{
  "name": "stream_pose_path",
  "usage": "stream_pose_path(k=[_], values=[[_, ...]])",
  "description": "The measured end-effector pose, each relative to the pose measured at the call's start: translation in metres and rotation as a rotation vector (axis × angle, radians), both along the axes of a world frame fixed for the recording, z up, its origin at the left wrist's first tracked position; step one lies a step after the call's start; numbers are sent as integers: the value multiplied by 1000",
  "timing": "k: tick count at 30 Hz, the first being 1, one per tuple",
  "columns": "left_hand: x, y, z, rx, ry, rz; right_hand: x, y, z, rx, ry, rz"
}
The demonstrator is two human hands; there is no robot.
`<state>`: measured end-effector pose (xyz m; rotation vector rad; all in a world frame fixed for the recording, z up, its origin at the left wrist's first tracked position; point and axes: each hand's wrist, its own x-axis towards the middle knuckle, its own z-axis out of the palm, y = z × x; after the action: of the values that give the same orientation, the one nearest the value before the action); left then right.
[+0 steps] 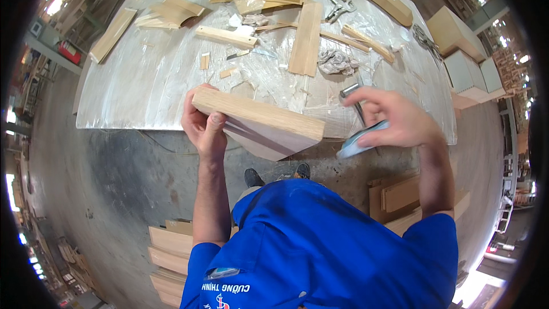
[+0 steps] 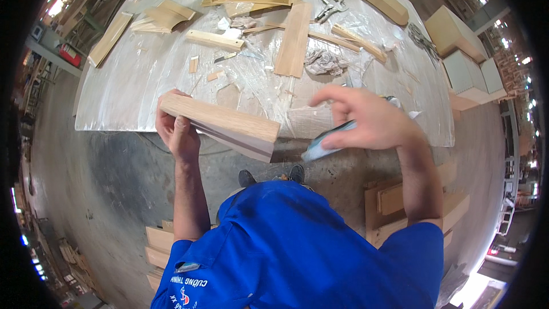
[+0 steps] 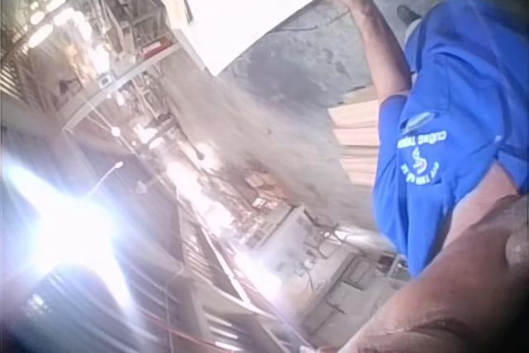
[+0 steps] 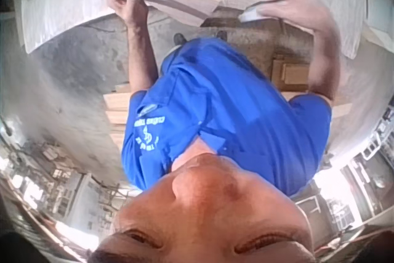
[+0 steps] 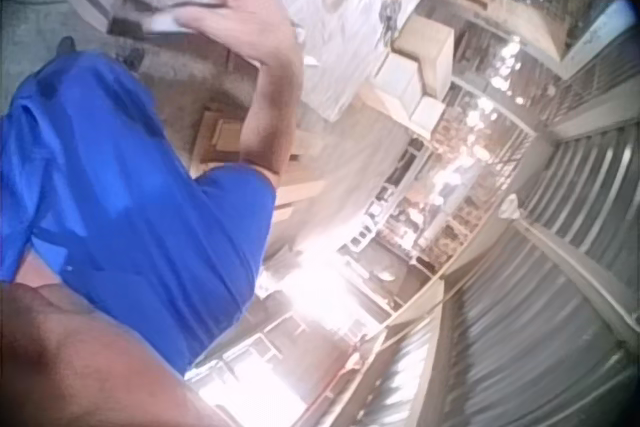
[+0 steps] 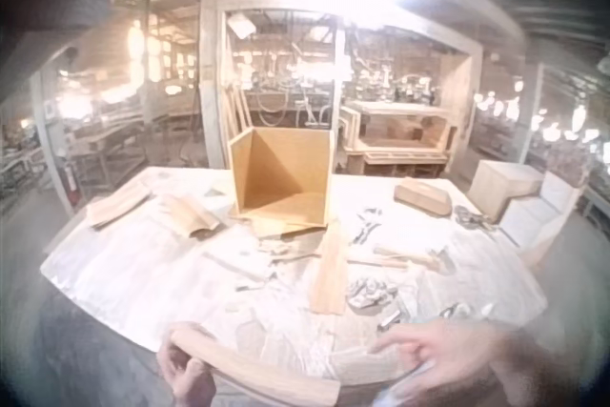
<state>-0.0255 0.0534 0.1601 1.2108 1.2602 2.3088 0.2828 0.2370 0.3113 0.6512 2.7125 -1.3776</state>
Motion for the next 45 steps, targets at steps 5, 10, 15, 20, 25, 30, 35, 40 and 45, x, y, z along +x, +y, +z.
stream_pose_path(k=[5, 10, 15, 20, 25, 30, 35, 40, 45], values=[[10, 1, 3, -24, -60, -34, -10, -27, 30, 321, 434, -36], [3, -2, -1, -31, -49, -67, -69, -45, 24, 489, 391, 245], [2, -3, 3, -7, -71, -166, -147, -52, 18, 518, 321, 408], [-1, -4, -3, 36, -148, -250, -193, -49, 24, 382, 302, 419], [6, -1, -5, 32, -138, -288, -145, -43, 20, 415, 250, 320], [1, -2, 2, -13, -85, -186, -62, -8, 36, 229, -23, 346], [0, -4, 5, -30, -67, -179, -49, 4, 33, -27, 135, 139], [1, -6, 6, -57, -44, -201, -109, -14, 1, 96, 121, 224], [17, -11, 8, -97, -80, -147, -196, -38, 2, 175, 297, 304]])
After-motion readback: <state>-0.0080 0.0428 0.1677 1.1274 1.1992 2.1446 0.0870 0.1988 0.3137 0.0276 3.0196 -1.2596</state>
